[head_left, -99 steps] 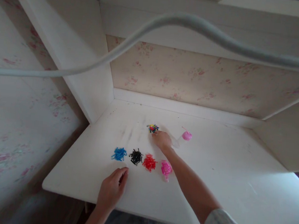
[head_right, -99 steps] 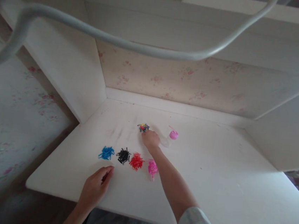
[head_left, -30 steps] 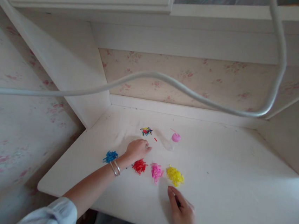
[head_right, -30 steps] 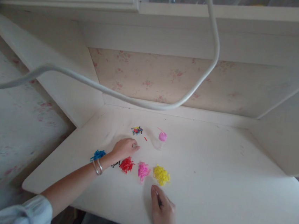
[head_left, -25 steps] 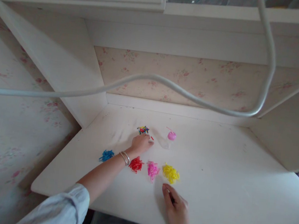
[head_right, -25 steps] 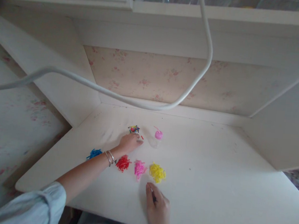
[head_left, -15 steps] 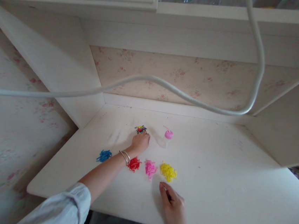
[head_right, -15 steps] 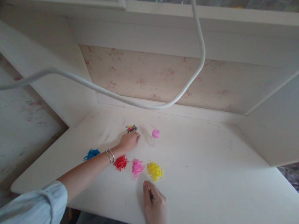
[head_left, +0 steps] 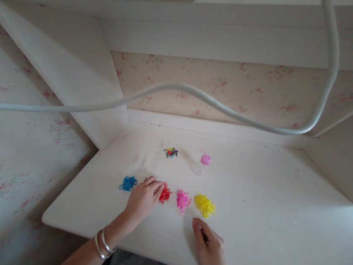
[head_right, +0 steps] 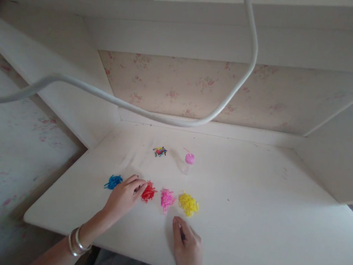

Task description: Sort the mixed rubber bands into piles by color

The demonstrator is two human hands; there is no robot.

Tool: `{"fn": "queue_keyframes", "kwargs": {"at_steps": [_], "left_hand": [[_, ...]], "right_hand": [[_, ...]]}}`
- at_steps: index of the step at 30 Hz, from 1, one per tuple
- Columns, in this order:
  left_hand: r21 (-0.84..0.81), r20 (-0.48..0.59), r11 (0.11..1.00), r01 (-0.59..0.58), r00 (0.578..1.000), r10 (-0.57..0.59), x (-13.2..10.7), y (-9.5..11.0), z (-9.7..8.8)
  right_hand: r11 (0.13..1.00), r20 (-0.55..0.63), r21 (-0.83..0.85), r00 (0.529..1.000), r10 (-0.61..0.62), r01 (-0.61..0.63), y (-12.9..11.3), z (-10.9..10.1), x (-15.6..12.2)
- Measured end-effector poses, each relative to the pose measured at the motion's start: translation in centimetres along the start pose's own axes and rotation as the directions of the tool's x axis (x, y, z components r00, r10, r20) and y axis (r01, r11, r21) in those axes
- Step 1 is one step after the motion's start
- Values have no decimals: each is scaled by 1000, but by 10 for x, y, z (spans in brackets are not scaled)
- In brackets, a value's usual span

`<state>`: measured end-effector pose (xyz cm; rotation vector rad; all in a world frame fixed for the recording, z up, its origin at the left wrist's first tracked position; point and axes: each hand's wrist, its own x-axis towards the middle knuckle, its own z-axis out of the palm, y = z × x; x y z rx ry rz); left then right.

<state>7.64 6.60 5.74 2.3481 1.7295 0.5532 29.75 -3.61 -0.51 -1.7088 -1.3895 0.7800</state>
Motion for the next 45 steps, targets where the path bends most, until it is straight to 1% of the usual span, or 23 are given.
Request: {"fn": "queue_keyframes", "kwargs": {"at_steps": [2,4,8,11,15,18,21,23,25,27,29,31,33,34,35,36,39,42,45], "left_hand": [[19,-5,1000,18,1000,-18,-14,-1,6],[56,10,998,34,999,-35,-22,-1,12],[118,33,992,49,998,-53,-27,0,18],[99,23,994,55,998,-57,-28,0,15],[19,-18,997,73,997,-73,-36,-5,7],[-60,-84,995,78,993,-82,-49,-17,3],[-115,-140,988,98,984,-114,-66,-38,3],[-139,-157,982,130,976,-152,-78,-55,4],[-160,-172,973,165,966,-192,-88,-72,5],[-171,-192,964,203,953,-235,-95,-86,7],[-167,-223,960,225,940,-260,-97,-97,8],[-153,-253,959,239,928,-272,-97,-102,9],[-152,-267,955,253,920,-286,-96,-103,10],[-157,-266,953,261,918,-295,-96,-103,10],[-163,-263,950,265,917,-301,-96,-102,11],[-169,-259,950,265,918,-302,-97,-102,11],[-162,-241,954,251,928,-285,-100,-100,12],[-147,-220,955,258,933,-286,-103,-101,13],[-149,-211,955,256,935,-284,-103,-101,12]], "right_hand": [[1000,2,-2,1000,-6,6,1,1,0],[1000,3,-7,1000,-3,3,2,2,1],[1000,10,-8,1000,16,-15,3,3,1],[1000,3,-9,1000,30,-30,3,2,1],[999,-1,-14,999,34,-34,1,2,0],[999,5,-11,999,50,-50,2,2,0],[996,7,10,996,85,-85,1,2,0],[996,18,17,996,92,-92,-6,-1,2],[998,55,-11,997,57,-57,-21,-4,10],[997,120,-66,993,-22,31,-44,-5,24],[983,197,-109,972,-125,149,-70,-2,48],[958,209,-183,961,-180,219,-94,7,77],[913,241,-322,954,-177,251,-111,23,109],[874,260,-424,956,-133,237,-116,32,124],[827,269,-520,960,-79,214,-120,42,138],[801,264,-566,963,-48,194,-122,51,150],[753,241,-640,971,7,154,-121,76,179],[713,223,-690,974,45,125,-116,93,196],[682,219,-722,973,69,114,-113,100,205]]}}
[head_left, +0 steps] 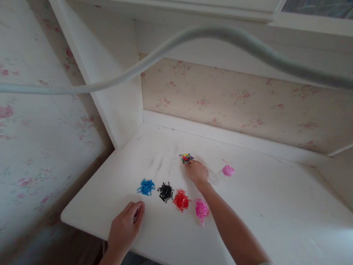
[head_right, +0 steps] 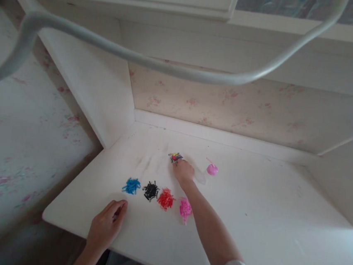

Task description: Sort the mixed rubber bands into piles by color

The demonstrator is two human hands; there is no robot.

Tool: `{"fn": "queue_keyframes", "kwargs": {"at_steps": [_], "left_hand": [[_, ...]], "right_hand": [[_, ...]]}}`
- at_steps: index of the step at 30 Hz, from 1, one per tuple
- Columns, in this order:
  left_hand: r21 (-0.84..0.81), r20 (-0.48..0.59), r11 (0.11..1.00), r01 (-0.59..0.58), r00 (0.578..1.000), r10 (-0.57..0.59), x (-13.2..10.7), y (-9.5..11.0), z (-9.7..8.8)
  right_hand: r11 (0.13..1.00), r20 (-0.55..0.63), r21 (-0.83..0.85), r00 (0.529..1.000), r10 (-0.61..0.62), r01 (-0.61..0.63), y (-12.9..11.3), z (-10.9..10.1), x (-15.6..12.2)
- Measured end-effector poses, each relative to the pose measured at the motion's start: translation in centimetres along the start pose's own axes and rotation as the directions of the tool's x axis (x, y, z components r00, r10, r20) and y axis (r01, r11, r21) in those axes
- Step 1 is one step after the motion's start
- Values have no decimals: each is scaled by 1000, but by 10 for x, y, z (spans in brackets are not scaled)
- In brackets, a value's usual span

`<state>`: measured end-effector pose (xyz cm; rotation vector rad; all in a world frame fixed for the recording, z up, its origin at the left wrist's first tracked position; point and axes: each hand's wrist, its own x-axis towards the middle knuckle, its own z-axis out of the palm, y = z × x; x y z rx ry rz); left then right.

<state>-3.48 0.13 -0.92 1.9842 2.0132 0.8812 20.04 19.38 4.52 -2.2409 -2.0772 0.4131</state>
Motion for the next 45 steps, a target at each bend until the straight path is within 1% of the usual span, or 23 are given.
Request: {"fn": "queue_keyframes", "kwargs": {"at_steps": [4,8,13,16,18,21,23,26,29,34,38,42,45], "left_hand": [[34,10,999,-12,1000,12,1,1,-2],[71,30,997,-22,999,20,1,2,-3],[77,23,996,-43,999,41,0,0,-2],[85,20,994,-64,998,63,0,-1,-1],[89,17,994,-70,997,69,-1,-1,-1],[113,27,991,-72,997,69,0,0,-1],[130,33,988,-82,996,78,0,0,-2],[140,28,986,-89,996,86,0,2,-3],[136,31,987,-83,996,80,0,2,-4],[140,44,987,-74,997,69,0,3,-5],[136,54,988,-67,997,60,0,3,-5],[103,84,994,-39,996,31,0,3,-5],[42,101,999,-11,995,7,2,3,-7]], "right_hand": [[999,-7,-46,1000,-1,1,-1,2,3],[997,-28,-77,1000,-8,5,0,-1,-3],[996,-66,-90,998,-20,14,3,-13,-16],[995,-85,-81,995,-57,51,1,-22,-28],[992,-89,-67,989,-116,111,-7,-27,-39],[969,-71,-37,966,-247,245,-29,-26,-60],[939,-50,-14,938,-344,343,-46,-20,-74],[881,-9,19,881,-473,473,-69,-8,-90],[844,27,31,843,-537,536,-85,5,-97],[832,63,12,830,-555,555,-99,19,-97],[825,74,-4,823,-563,565,-104,22,-95],[825,66,2,823,-563,565,-100,14,-99],[843,41,25,842,-538,538,-86,0,-110]]}}
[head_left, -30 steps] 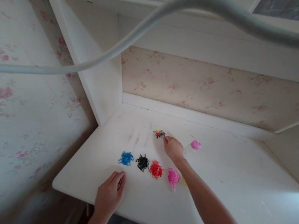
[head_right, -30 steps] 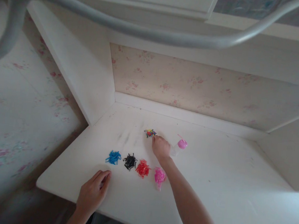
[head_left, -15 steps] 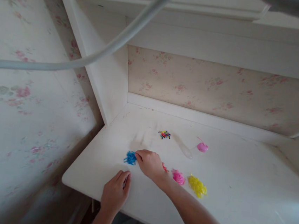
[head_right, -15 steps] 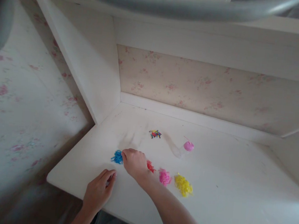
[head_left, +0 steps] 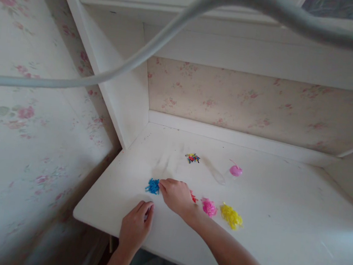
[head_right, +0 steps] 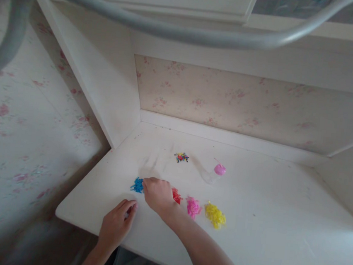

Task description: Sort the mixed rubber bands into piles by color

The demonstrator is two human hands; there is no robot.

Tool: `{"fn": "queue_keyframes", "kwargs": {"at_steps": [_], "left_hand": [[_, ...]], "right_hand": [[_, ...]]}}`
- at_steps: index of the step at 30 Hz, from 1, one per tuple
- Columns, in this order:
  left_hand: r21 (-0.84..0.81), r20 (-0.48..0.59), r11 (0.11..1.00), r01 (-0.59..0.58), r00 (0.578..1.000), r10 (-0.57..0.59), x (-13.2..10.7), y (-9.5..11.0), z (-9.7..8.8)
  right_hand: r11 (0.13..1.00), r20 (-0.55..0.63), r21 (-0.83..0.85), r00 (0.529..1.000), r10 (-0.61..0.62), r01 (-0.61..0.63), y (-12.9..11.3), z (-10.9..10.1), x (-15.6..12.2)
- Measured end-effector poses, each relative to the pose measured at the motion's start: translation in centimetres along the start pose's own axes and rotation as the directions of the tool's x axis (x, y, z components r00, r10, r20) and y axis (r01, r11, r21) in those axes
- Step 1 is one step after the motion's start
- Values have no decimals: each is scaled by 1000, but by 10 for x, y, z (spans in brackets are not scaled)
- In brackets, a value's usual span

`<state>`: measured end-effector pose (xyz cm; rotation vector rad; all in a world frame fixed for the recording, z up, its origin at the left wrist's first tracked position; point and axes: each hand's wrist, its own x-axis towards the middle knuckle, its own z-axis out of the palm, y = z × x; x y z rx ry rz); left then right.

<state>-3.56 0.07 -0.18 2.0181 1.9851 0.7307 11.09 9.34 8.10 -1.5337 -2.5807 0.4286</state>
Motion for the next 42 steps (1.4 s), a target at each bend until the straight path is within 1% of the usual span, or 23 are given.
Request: {"fn": "queue_keyframes", "kwargs": {"at_steps": [2,4,6,7,8,9,10,11,13,14,16,18,20,22,24,26,29,33,38,42], "left_hand": [[-53,16,998,39,999,-38,2,1,-3],[-113,38,991,75,997,-71,6,4,-6],[-174,64,981,88,995,-78,12,11,-10],[-201,76,976,83,995,-69,16,15,-12],[-220,85,973,71,995,-53,21,21,-14],[-233,89,971,51,996,-31,27,27,-15],[-237,90,971,26,996,-4,33,34,-15],[-236,91,972,-3,996,25,40,41,-15],[-214,107,975,-57,991,81,57,56,-12],[-196,127,978,-77,987,103,67,64,-9],[-153,183,984,-96,975,124,87,77,-1],[-117,241,989,-90,964,116,109,87,11],[-106,279,991,-78,954,105,131,94,25],[-103,301,992,-72,948,101,154,97,39],[-86,298,994,-66,950,89,175,97,50],[-56,286,997,-59,955,73,195,97,57],[-15,277,998,-68,958,69,215,95,64],[14,293,993,-116,950,107,224,92,71],[40,299,988,-147,946,129,223,90,81],[52,282,987,-151,950,130,224,87,84]], "right_hand": [[995,-60,100,998,36,-30,8,-8,-19],[962,-148,268,985,92,-50,21,-10,-44],[903,-226,423,955,190,-79,39,-4,-74],[869,-255,481,929,268,-119,49,2,-90],[829,-273,537,897,348,-159,60,10,-106],[787,-297,578,843,449,-215,71,18,-122],[742,-312,609,775,550,-281,82,27,-138],[697,-307,630,715,628,-342,92,35,-153],[610,-275,654,609,744,-448,109,49,-180],[570,-255,659,566,784,-492,116,54,-191],[505,-221,661,500,837,-555,126,61,-206],[473,-197,652,470,860,-592,132,65,-214],[480,-199,642,474,858,-598,135,68,-215],[507,-211,641,502,839,-576,136,71,-213],[534,-220,643,536,815,-549,135,72,-211],[554,-217,636,564,797,-537,134,72,-210],[564,-218,621,571,791,-544,131,69,-209],[569,-220,614,573,790,-548,129,65,-207],[603,-240,607,604,760,-518,130,65,-207],[605,-234,596,606,760,-528,131,66,-208]]}}
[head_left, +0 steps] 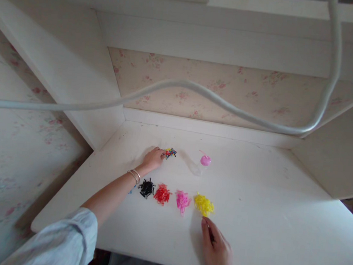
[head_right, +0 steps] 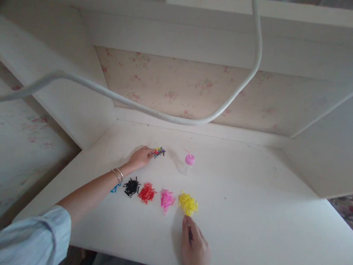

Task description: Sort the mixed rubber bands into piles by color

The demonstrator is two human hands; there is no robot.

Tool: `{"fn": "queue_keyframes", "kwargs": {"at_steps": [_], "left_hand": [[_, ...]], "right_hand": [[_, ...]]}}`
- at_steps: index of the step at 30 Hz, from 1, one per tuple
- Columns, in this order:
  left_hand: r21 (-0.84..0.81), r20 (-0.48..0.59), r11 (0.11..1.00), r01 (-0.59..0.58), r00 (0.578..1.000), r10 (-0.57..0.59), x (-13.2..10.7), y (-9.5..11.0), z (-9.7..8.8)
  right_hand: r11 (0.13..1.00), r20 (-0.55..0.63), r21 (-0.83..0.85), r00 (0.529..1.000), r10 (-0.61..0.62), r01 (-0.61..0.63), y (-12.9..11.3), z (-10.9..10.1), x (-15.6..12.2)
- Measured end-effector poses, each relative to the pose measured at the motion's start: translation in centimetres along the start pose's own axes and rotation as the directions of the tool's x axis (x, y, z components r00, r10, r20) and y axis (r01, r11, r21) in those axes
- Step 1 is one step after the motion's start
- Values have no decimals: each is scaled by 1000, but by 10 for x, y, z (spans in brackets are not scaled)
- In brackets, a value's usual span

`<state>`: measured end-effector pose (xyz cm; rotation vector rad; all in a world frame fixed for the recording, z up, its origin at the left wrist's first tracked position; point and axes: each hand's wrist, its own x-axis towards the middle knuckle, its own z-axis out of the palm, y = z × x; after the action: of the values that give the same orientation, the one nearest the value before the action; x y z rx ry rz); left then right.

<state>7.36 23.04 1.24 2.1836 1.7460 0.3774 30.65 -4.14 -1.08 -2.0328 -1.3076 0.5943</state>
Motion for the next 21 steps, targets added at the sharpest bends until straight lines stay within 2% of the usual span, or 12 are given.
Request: {"fn": "queue_keyframes", "kwargs": {"at_steps": [10,16,21], "left_hand": [[9,-31,1000,-7,999,7,-4,-6,-14],[36,-79,999,19,997,-16,-17,-11,-30],[63,-125,995,80,990,-72,-30,-25,-42]], "right_hand": [[999,9,-34,1000,-20,21,0,2,-1],[998,21,-62,1000,3,-2,-2,1,-2],[995,54,-93,998,26,-20,0,0,-1]]}}
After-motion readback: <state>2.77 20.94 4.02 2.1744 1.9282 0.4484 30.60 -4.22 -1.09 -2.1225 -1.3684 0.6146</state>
